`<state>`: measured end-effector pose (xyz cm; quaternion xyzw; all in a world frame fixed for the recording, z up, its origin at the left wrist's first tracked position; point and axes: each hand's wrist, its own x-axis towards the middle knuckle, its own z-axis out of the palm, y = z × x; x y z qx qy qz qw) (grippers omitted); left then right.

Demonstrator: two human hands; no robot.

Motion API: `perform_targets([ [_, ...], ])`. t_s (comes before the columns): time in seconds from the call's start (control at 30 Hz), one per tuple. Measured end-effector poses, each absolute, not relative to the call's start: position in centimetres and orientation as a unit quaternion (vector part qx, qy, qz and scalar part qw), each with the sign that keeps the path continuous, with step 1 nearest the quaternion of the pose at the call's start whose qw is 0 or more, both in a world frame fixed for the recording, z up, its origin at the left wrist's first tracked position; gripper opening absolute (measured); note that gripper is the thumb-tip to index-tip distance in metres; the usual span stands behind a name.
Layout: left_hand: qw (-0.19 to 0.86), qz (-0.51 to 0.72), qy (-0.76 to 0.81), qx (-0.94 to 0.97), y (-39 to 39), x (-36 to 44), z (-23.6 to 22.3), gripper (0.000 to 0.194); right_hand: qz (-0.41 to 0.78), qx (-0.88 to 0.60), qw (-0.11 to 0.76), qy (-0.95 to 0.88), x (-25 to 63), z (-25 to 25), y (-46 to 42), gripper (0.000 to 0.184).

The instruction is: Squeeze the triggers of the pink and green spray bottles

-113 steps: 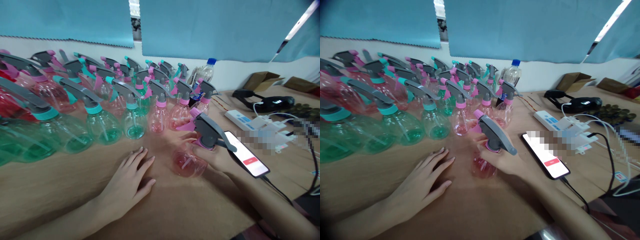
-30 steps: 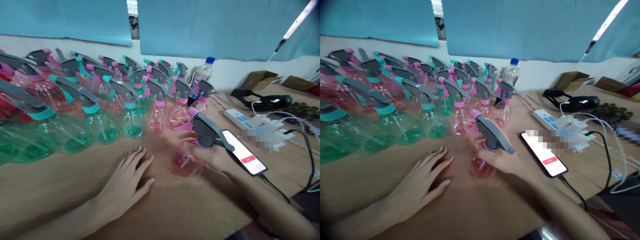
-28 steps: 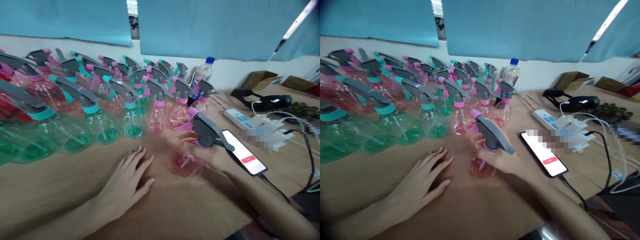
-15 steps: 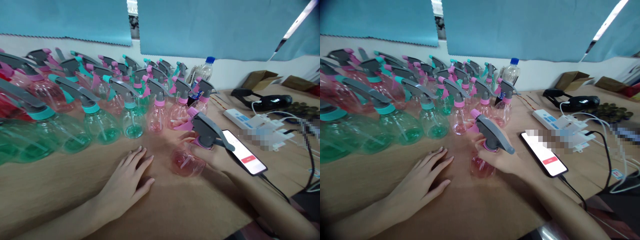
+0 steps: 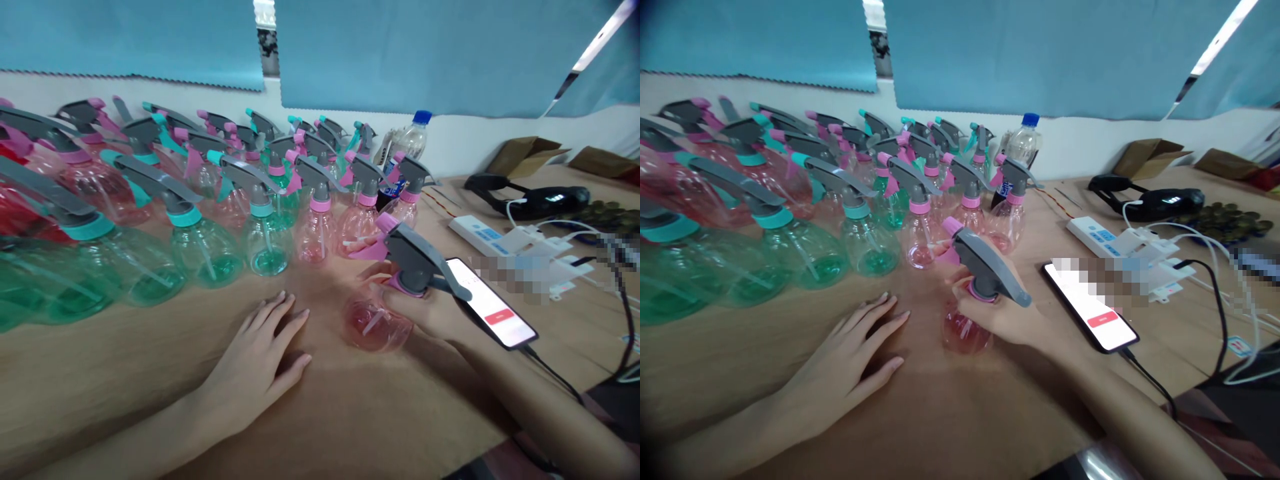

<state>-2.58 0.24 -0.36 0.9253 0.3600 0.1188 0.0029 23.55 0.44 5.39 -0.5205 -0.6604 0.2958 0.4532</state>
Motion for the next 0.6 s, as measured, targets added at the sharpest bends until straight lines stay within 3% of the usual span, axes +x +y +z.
perform_targets([
  [0.3, 0.005, 0.114, 0.359, 0.926, 0.2, -2.5, -0.3, 0.049, 0.356, -0.526, 0.454, -0.625, 23.2, 6.8, 0.2, 0.005],
  [0.6, 0.017, 0.110, 0.365, 0.924, 0.2, -2.5, -0.2, 0.049, 0.310, -0.515, 0.491, -0.630, 23.0, 7.3, 0.1, 0.007],
])
